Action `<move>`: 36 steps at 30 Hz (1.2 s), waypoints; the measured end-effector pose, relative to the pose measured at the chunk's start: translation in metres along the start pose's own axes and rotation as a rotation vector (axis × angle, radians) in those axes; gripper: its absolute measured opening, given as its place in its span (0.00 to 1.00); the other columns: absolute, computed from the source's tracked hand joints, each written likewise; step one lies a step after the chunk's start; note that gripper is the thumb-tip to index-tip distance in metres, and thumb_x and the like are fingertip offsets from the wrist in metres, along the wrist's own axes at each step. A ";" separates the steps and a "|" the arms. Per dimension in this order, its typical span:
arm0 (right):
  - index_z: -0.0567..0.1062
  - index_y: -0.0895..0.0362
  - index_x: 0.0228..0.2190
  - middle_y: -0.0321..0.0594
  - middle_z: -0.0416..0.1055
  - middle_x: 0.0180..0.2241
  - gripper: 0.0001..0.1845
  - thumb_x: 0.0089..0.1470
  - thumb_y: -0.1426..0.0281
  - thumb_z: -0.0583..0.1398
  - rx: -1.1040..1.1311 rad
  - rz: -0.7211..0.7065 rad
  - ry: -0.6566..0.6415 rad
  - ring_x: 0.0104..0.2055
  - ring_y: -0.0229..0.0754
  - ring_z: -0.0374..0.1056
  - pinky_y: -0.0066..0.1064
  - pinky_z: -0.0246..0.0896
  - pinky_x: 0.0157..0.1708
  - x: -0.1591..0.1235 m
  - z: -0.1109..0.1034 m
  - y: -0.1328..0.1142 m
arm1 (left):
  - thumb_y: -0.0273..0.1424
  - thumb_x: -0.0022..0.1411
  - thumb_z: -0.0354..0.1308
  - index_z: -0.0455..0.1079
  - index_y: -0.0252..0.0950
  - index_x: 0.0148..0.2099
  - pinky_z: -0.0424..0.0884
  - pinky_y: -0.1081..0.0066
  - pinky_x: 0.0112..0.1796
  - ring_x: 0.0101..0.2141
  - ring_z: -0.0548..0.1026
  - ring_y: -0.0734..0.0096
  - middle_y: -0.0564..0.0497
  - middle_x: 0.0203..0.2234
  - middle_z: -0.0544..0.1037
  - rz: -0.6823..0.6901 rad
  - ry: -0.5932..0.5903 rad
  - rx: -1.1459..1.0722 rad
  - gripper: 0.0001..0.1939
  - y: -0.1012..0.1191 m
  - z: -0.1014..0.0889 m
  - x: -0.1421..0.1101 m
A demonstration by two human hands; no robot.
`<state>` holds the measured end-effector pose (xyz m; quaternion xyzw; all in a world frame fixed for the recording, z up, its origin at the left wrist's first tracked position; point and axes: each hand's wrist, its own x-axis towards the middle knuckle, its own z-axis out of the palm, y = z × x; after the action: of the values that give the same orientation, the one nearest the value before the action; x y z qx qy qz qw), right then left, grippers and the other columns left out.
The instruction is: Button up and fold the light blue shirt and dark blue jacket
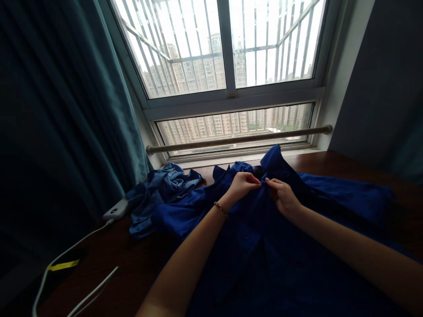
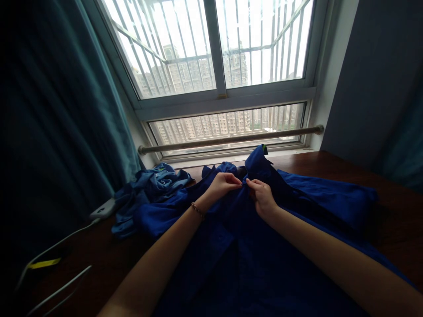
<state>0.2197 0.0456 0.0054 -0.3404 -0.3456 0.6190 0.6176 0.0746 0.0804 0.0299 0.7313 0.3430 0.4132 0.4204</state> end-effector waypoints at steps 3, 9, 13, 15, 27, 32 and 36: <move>0.70 0.60 0.17 0.33 0.67 0.18 0.07 0.37 0.72 0.64 0.103 0.107 0.024 0.22 0.32 0.62 0.23 0.59 0.24 0.003 0.000 0.000 | 0.30 0.42 0.63 0.73 0.28 0.28 0.66 0.73 0.30 0.26 0.72 0.73 0.46 0.26 0.76 -0.042 -0.011 -0.041 0.10 -0.004 -0.001 0.001; 0.73 0.61 0.21 0.37 0.71 0.21 0.04 0.39 0.74 0.64 0.106 0.180 -0.008 0.23 0.35 0.66 0.26 0.65 0.27 0.007 -0.004 -0.002 | 0.31 0.42 0.63 0.71 0.28 0.30 0.66 0.73 0.31 0.27 0.72 0.74 0.48 0.26 0.75 -0.055 -0.055 -0.051 0.12 -0.006 -0.002 0.002; 0.74 0.60 0.22 0.39 0.73 0.24 0.06 0.37 0.72 0.65 0.023 0.152 -0.007 0.26 0.37 0.68 0.27 0.66 0.28 0.007 -0.006 -0.004 | 0.30 0.41 0.64 0.69 0.29 0.30 0.66 0.73 0.32 0.28 0.71 0.75 0.50 0.26 0.74 -0.059 -0.061 -0.093 0.13 -0.002 0.000 0.001; 0.75 0.60 0.23 0.40 0.73 0.25 0.07 0.36 0.72 0.66 -0.015 0.147 0.015 0.26 0.38 0.69 0.27 0.66 0.27 0.006 -0.005 -0.005 | 0.30 0.41 0.65 0.69 0.29 0.30 0.65 0.74 0.32 0.28 0.71 0.76 0.50 0.26 0.73 -0.080 -0.066 -0.111 0.14 -0.001 0.000 0.000; 0.75 0.60 0.21 0.37 0.72 0.21 0.09 0.32 0.74 0.67 0.014 0.151 0.080 0.22 0.34 0.67 0.21 0.63 0.21 0.000 0.001 -0.006 | 0.26 0.37 0.67 0.66 0.29 0.29 0.63 0.78 0.30 0.25 0.70 0.82 0.55 0.23 0.71 -0.284 -0.016 -0.535 0.16 -0.010 0.009 -0.003; 0.74 0.59 0.21 0.38 0.73 0.23 0.08 0.32 0.74 0.67 0.004 0.115 0.098 0.24 0.35 0.68 0.23 0.65 0.24 0.001 0.001 0.000 | 0.22 0.34 0.67 0.65 0.30 0.30 0.65 0.76 0.31 0.26 0.71 0.79 0.54 0.23 0.72 -0.265 -0.030 -0.497 0.18 -0.009 0.006 -0.002; 0.74 0.59 0.22 0.38 0.73 0.22 0.10 0.30 0.74 0.68 -0.020 0.099 0.135 0.24 0.37 0.68 0.25 0.65 0.24 0.002 -0.002 0.004 | 0.21 0.34 0.67 0.64 0.30 0.29 0.66 0.74 0.31 0.25 0.71 0.78 0.54 0.22 0.72 -0.264 -0.037 -0.488 0.17 -0.003 0.007 -0.003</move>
<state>0.2193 0.0477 0.0008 -0.4042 -0.2923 0.6211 0.6046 0.0789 0.0763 0.0244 0.5648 0.3179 0.4117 0.6407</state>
